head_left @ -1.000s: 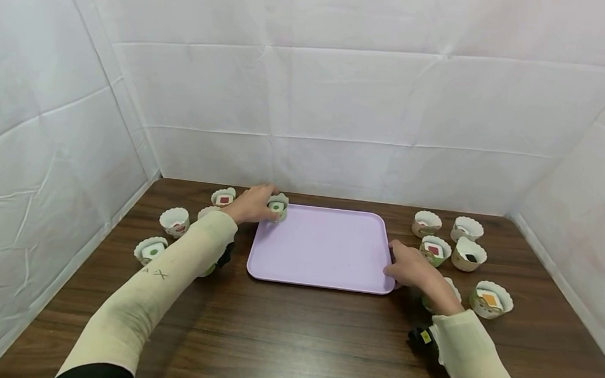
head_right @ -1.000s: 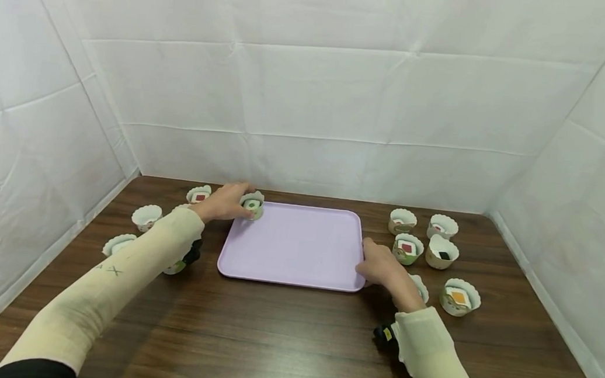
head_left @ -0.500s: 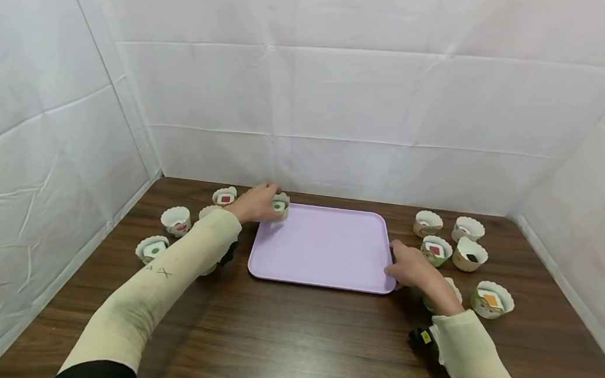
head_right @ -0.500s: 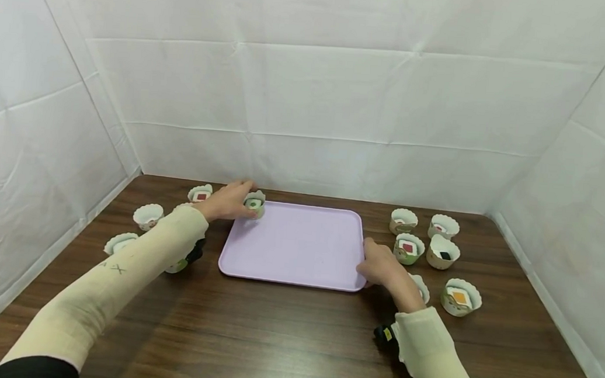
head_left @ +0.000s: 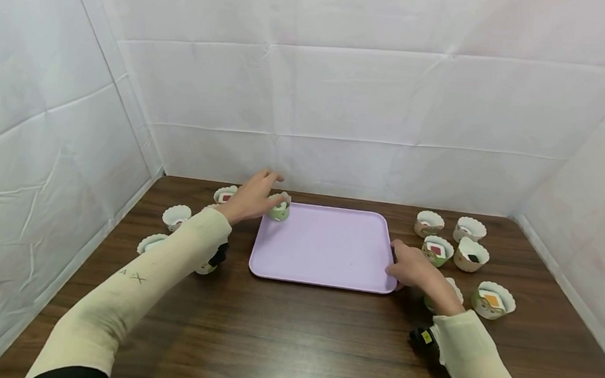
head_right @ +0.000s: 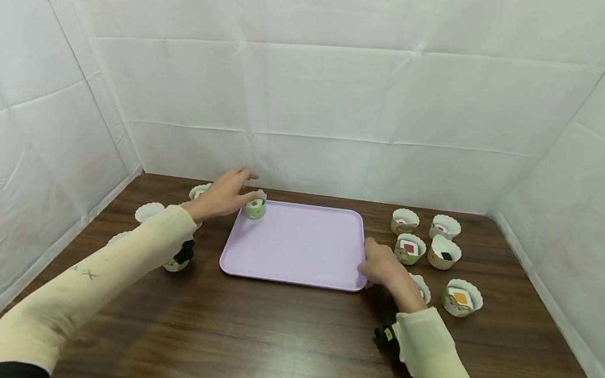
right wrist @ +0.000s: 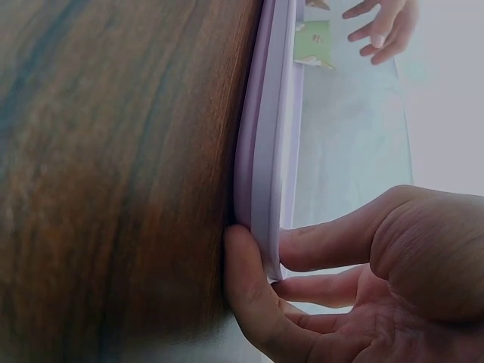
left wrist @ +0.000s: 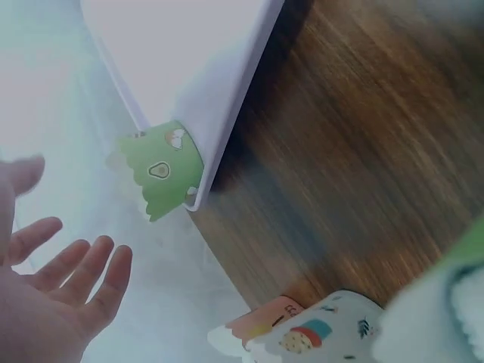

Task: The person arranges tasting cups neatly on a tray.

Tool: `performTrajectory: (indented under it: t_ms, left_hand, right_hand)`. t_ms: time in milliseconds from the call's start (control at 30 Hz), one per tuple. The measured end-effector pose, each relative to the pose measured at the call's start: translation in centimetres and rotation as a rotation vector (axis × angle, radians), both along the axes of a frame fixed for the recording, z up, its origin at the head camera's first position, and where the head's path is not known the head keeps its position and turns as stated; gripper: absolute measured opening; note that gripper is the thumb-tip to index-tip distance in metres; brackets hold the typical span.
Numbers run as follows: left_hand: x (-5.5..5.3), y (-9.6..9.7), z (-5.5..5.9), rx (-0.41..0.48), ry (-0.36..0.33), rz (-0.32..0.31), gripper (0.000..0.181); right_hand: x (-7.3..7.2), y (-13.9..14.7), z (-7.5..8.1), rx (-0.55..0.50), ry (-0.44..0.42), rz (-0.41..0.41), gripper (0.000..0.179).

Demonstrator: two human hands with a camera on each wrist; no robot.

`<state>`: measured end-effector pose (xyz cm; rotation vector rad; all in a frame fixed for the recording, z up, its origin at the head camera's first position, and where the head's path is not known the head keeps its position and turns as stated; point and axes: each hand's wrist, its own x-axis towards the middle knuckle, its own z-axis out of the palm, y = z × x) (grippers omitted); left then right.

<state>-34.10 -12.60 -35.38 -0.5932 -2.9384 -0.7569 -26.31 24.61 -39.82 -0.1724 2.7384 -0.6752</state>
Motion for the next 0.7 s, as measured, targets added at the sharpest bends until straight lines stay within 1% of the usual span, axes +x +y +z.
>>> performTrajectory:
  t_ms: [167,333,500,633,700]
  left_hand:
    - [0.7,-0.9,0.2,0.02,0.025,-0.002,0.053]
    - [1.1,-2.8,0.1,0.0,0.019,0.028,0.052]
    - [1.0,-5.2,-0.1,-0.058,0.012,0.078,0.054]
    - [0.7,-6.9,0.0,-0.072,0.011,0.123,0.055]
    - [0.5,-7.7,0.0,-0.063,0.008,0.137,0.056]
  right_hand:
    - [0.1,0.2,-0.1,-0.017,0.01,0.0,0.064]
    - [0.2,0.1,0.0,-0.024,0.0,-0.005,0.064]
    - [0.2,0.0,0.1,-0.02,-0.001,-0.001,0.065]
    - [0.2,0.0,0.1,-0.017,-0.002,-0.002,0.065]
    - [0.2,-0.1,0.1,-0.02,-0.004,-0.006,0.065]
